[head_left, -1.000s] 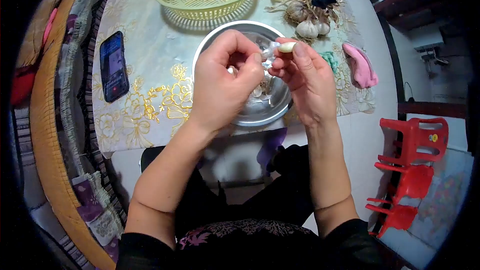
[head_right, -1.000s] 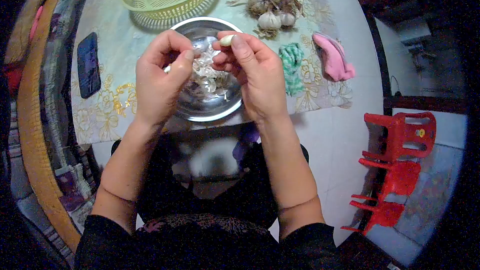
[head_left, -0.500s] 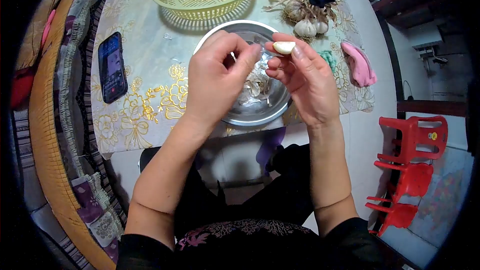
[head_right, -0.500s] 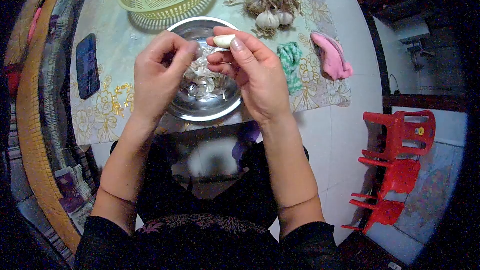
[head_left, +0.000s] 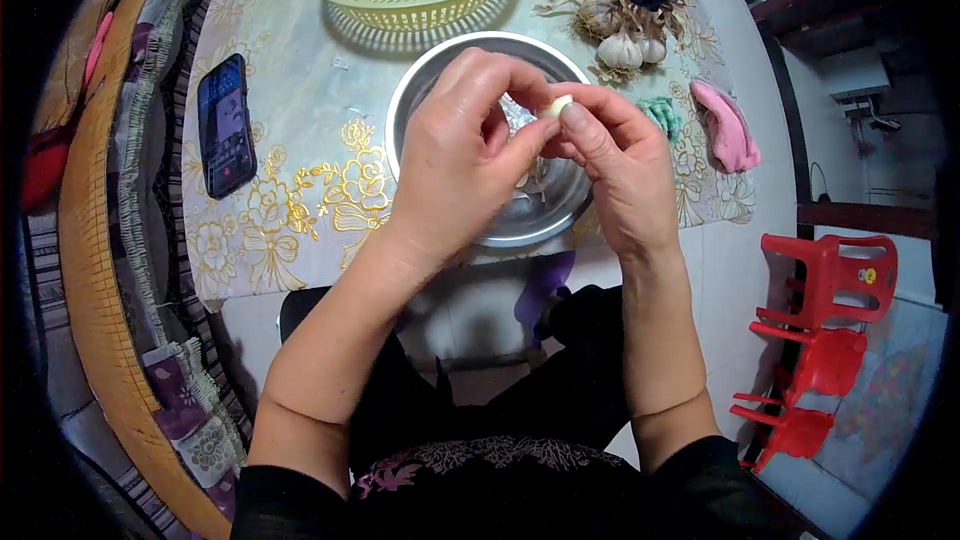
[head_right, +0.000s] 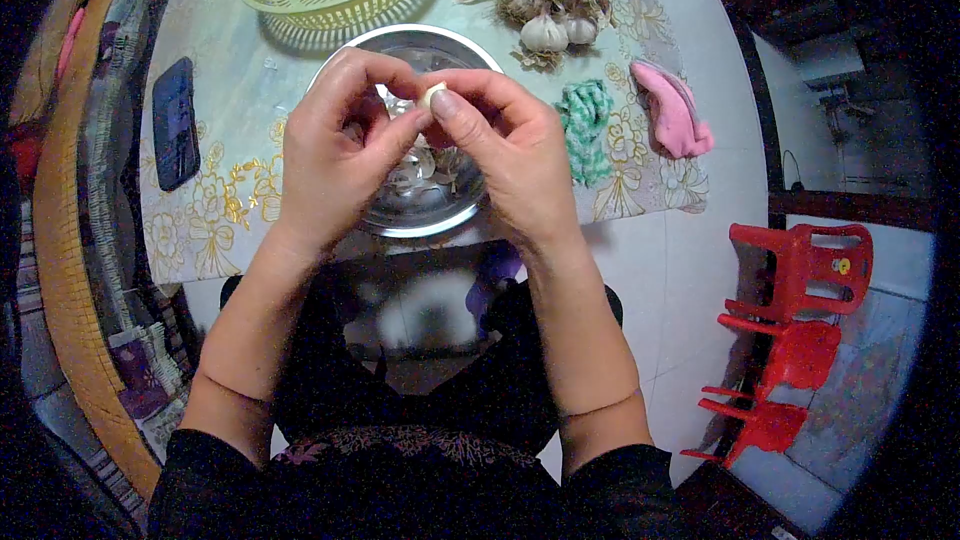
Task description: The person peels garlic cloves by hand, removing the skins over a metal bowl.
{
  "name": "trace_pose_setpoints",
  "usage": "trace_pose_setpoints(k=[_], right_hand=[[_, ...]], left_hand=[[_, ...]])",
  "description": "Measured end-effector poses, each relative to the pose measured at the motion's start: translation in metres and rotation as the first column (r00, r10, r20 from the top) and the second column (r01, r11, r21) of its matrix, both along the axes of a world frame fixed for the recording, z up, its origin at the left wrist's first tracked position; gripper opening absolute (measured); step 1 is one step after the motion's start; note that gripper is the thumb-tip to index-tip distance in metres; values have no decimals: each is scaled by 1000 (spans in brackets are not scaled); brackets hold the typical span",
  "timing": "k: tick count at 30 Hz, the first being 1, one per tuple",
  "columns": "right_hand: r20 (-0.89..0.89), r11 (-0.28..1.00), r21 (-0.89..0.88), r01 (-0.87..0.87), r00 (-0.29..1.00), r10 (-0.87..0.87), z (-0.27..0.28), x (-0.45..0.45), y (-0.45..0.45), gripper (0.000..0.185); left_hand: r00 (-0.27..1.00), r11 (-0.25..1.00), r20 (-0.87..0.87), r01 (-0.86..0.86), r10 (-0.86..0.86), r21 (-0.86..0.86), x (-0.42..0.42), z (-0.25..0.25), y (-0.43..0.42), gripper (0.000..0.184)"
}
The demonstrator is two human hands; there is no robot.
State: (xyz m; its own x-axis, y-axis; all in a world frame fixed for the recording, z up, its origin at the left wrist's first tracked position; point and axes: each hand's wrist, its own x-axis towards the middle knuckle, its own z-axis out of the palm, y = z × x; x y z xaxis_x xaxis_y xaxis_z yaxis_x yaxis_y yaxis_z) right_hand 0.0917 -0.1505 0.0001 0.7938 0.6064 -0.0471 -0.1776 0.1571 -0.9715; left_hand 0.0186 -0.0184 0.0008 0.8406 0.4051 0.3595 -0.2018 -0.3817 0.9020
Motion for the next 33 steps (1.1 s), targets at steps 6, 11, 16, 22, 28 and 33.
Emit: trace_pose_setpoints(k=[6,11,16,22,28,33], right_hand=[[-22,998,34,-51,998,51,-1,3,-2,24],[-112,995,66,-78,990,86,1,4,-4,26],[-128,994,77,-83,987,92,3,4,-5,26],[-146,993,61,-99,983,107,3,5,-6,26],[-165,991,85,-105,979,118,2,6,-6,27],[-164,993,98,-68,983,84,0,6,-6,25]], left_hand=[[984,974,-93,132,-151,-184,-1,1,8,11],[988,913,-49,119,-149,-390,-1,3,5,8],[991,878,-49,89,-127,-470,-1,5,7,10],[994,880,49,106,-94,-463,1,0,7,12],[999,857,-7,23,-32,-514,-1,5,9,10],[998,896,14,66,-66,-438,3,-1,5,9]])
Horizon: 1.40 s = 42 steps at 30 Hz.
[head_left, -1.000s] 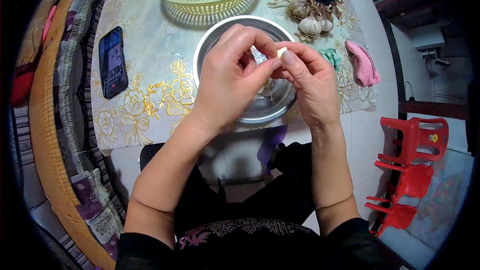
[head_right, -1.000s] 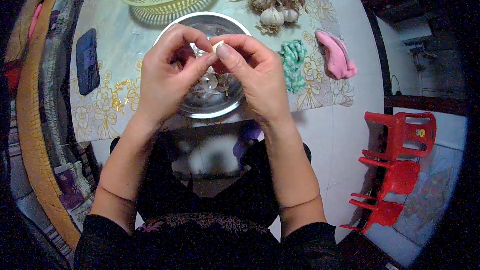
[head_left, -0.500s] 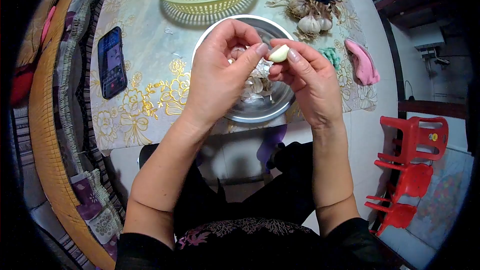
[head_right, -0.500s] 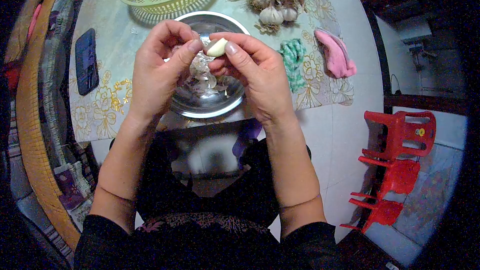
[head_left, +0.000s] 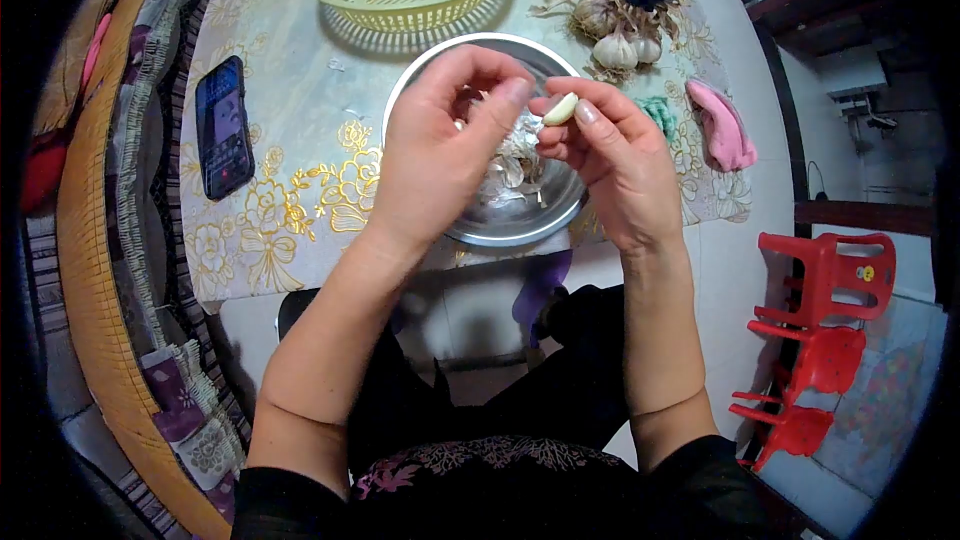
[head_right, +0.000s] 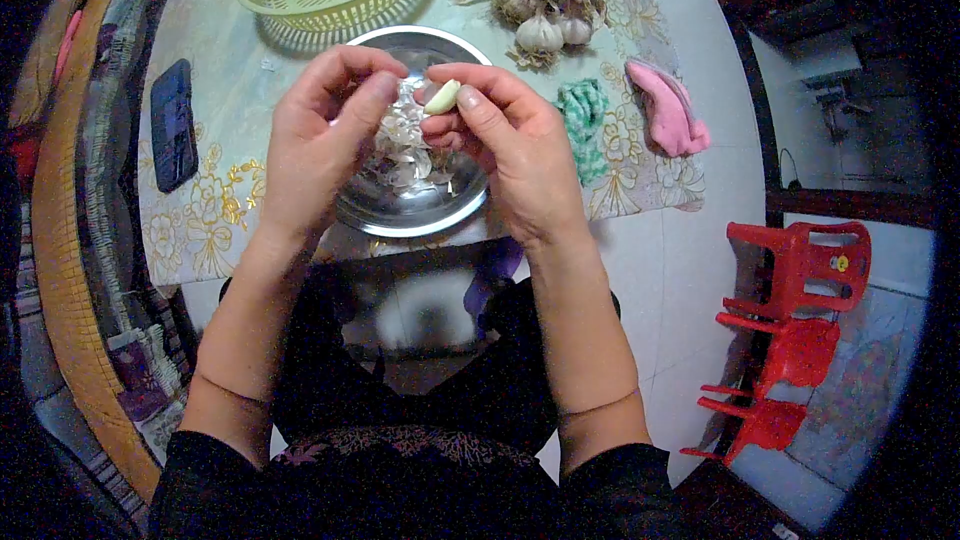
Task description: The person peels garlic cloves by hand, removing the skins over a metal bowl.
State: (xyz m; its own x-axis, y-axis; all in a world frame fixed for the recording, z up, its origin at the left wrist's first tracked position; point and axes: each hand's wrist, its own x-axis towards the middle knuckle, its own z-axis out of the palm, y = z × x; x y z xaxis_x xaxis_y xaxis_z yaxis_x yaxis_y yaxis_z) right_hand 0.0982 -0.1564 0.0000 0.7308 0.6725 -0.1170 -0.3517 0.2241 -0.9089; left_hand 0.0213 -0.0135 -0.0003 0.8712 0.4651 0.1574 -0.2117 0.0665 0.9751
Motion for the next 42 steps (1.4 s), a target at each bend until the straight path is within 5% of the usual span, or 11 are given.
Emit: trace_pose_setpoints(k=[6,9,12,21,25,28,32,37,42], right_hand=[[63,1000,-18,-4,998,5,-1,-2,1,23],[117,1000,-29,7,993,-4,1,-6,4,24],[123,999,-36,-1,992,5,0,-5,3,24],[30,999,38,8,1000,-9,6,-4,3,27],[50,996,58,63,997,-66,7,-1,5,26],[99,994,38,99,990,-102,4,2,3,31],[209,970,-36,242,951,-229,4,0,8,25],[275,953,-26,302,919,-283,-7,2,11,19],[249,949,-2,316,919,-305,-9,24,46,22]], left_hand=[[995,923,-88,-14,52,384,-2,0,-3,8],[997,928,-76,-4,34,373,-3,-2,-2,9],[992,994,-123,25,-11,110,-6,1,-5,9],[986,950,-114,-79,118,301,-9,-1,6,14],[971,859,-217,26,100,511,-9,6,4,15],[972,629,-167,27,165,777,-7,0,1,7],[972,613,-188,61,144,788,-5,-4,-3,21],[957,636,-257,116,135,763,-2,-6,2,15],[986,819,-151,27,73,574,3,-13,1,34]])
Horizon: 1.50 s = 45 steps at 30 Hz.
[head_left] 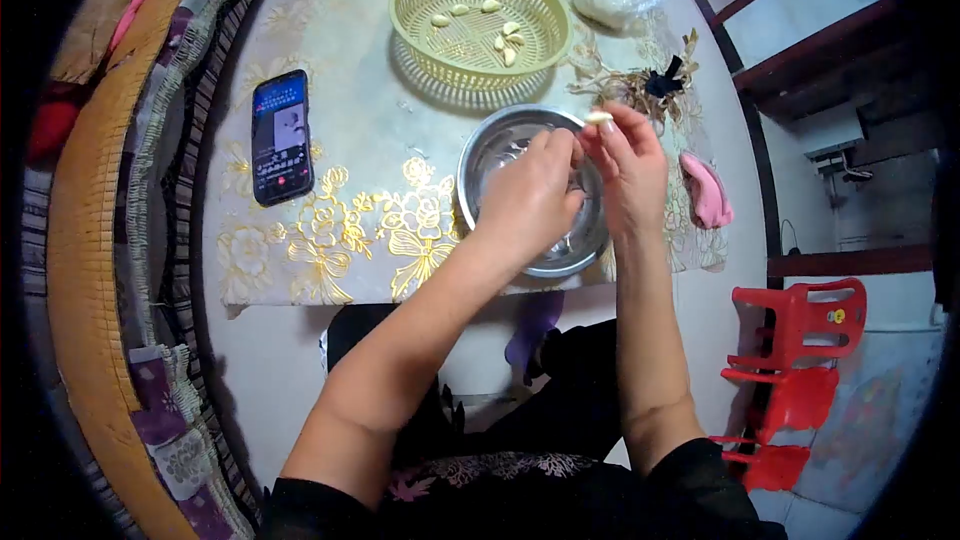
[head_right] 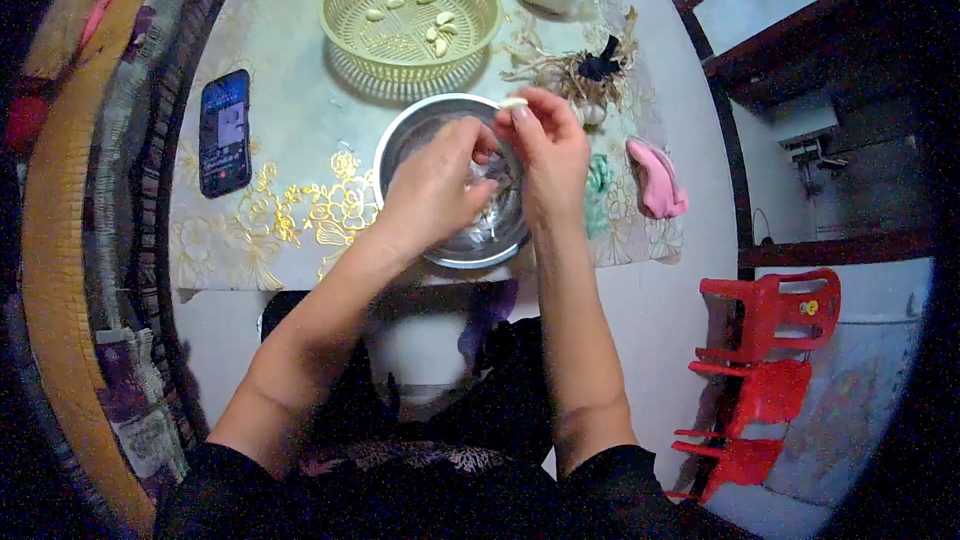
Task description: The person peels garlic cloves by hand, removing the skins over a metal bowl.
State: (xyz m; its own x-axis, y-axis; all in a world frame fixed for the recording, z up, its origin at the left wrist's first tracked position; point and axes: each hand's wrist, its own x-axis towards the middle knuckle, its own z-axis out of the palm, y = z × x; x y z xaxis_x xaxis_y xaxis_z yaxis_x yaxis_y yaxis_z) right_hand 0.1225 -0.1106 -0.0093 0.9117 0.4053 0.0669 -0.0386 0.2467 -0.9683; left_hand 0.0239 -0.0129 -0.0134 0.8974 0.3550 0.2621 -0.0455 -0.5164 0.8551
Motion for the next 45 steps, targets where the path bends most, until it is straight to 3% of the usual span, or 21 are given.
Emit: trace_pose_setpoints(k=[2,3,4,6,10,11,14,15,18,24,26,27,28,30,31,34,37,41,45], right_hand=[[17,998,-25,-57,998,58,11,9,24,24],[30,996,-80,-49,998,52,23,9,38,28],[102,990,-113,-81,990,93,26,15,48,30],[236,973,-188,-135,955,178,30,29,64,34],[319,987,-145,-67,941,110,51,19,48,30],[355,987,-163,-10,932,68,52,12,40,22],[424,946,-300,120,906,19,45,-4,8,16],[396,956,-278,91,918,28,40,-12,1,15],[330,966,-260,9,940,80,20,-27,-9,13],[485,903,-428,25,850,206,10,-29,-18,17],[355,929,-366,-57,914,196,12,-30,-22,19],[275,950,-296,-99,944,184,9,-29,-25,19],[194,966,-221,-133,965,177,8,-29,-26,20],[202,975,-195,-110,968,150,7,-28,-29,21],[206,978,-182,-99,969,136,7,-28,-30,21],[159,986,-119,-115,978,133,6,-26,-33,20],[-7,990,2,-140,990,140,11,-28,-34,20],[-21,985,-12,-175,984,175,11,-26,-36,21],[-24,978,-35,-208,978,207,10,-24,-41,22]], left_hand=[[996,947,15,92,-92,-308,5,-3,2,31],[987,883,-60,107,-151,-458,5,3,5,27],[981,737,-26,128,-194,-663,8,2,7,25],[966,315,66,146,-250,-938,12,-3,10,23],[965,-112,255,247,-65,-963,13,-7,12,25],[965,-140,252,240,-75,-961,15,-14,14,36],[977,-209,207,192,-53,-959,14,-3,13,41],[974,-160,221,211,-50,-964,13,-1,12,47],[961,-173,270,256,-64,-951,14,-7,11,47],[952,4,285,288,-111,-958,10,1,7,52],[956,71,273,282,-111,-957,11,6,4,58],[944,94,308,319,-116,-943,11,5,5,50],[956,211,260,285,-138,-935,11,7,5,47],[974,439,159,215,-161,-872,8,13,2,41],[977,451,167,210,-134,-868,6,11,2,34],[982,643,137,190,-133,-742,5,9,-2,31],[985,684,150,168,-86,-709,5,14,-6,23],[989,825,149,94,-12,-557,5,13,-8,17],[989,804,146,112,-32,-584,0,16,-6,17]])
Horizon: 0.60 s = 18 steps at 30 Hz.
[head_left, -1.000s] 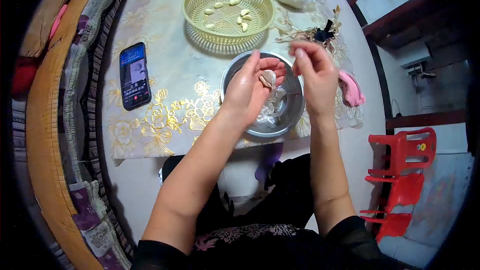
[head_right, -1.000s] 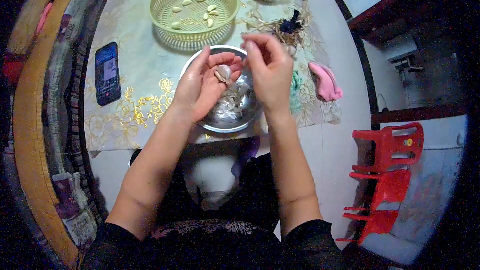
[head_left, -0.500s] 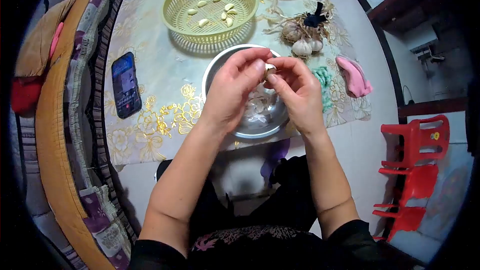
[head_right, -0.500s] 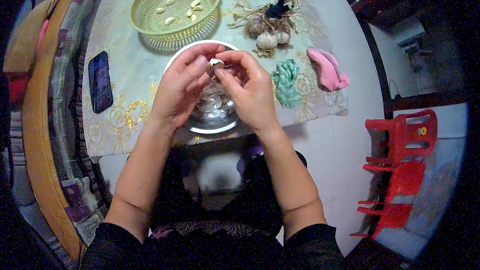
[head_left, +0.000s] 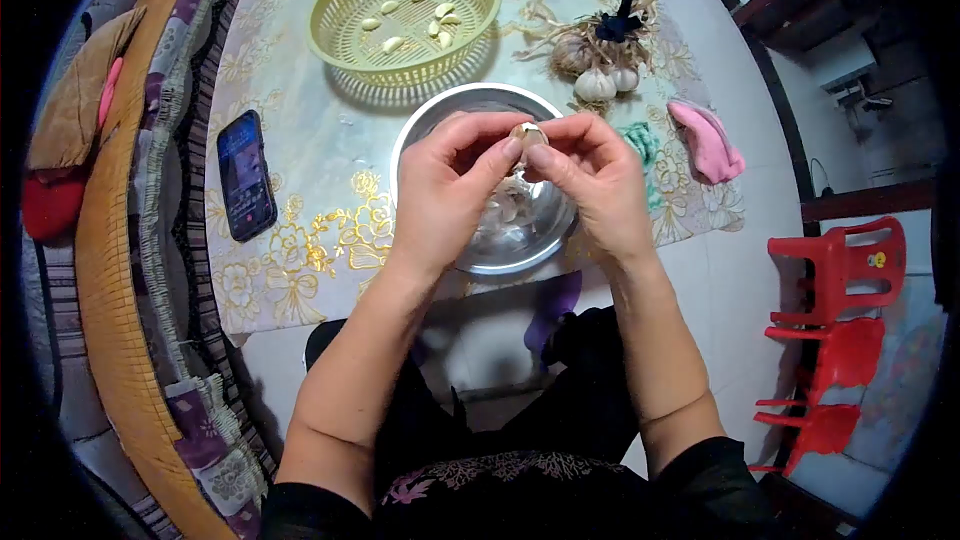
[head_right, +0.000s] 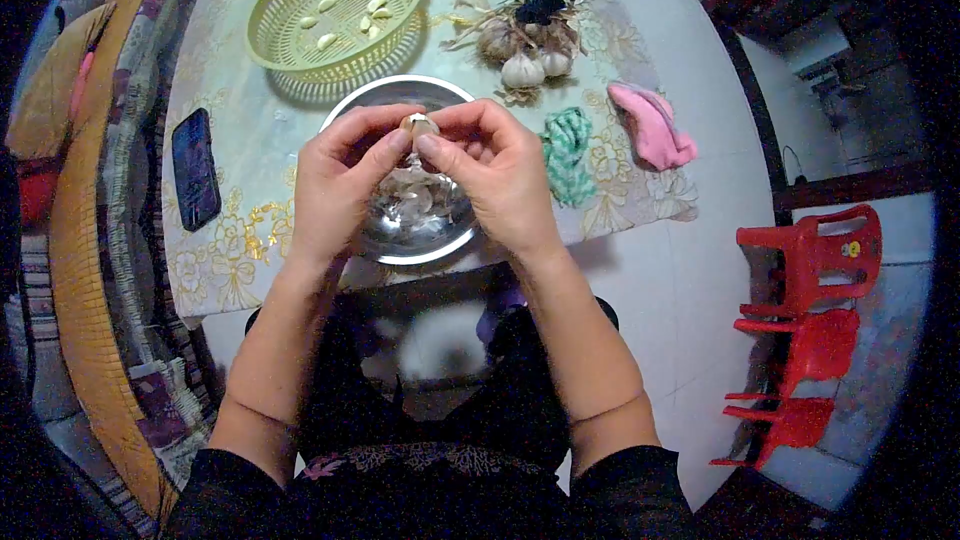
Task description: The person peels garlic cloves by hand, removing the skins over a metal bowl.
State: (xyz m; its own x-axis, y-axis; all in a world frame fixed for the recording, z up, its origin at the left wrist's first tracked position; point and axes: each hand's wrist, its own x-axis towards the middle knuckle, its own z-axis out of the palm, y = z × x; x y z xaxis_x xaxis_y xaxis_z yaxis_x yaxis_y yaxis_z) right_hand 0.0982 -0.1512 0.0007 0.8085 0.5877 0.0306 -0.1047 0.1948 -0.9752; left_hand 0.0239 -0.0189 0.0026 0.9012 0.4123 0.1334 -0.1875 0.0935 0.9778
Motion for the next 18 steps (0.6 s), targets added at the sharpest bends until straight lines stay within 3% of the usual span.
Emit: trace_pose_setpoints(k=[2,11,14,17,18], right_hand=[[-22,1000,-3,-13,1000,13,0,0,0,22],[-156,1000,-6,4,988,-5,-2,-1,1,20],[-190,1000,-5,5,982,-6,-1,-2,-4,19],[-162,995,-85,45,985,-58,1,-1,-2,17],[-202,999,-40,25,979,-32,-3,-1,-2,18]], left_hand=[[999,999,-16,33,-33,-39,-3,2,3,17],[1000,976,-17,11,-8,218,-4,-4,9,18],[998,911,10,-58,59,408,-3,-2,8,16],[996,940,28,-94,90,327,0,4,0,13],[997,944,41,-74,64,321,0,1,1,16]])
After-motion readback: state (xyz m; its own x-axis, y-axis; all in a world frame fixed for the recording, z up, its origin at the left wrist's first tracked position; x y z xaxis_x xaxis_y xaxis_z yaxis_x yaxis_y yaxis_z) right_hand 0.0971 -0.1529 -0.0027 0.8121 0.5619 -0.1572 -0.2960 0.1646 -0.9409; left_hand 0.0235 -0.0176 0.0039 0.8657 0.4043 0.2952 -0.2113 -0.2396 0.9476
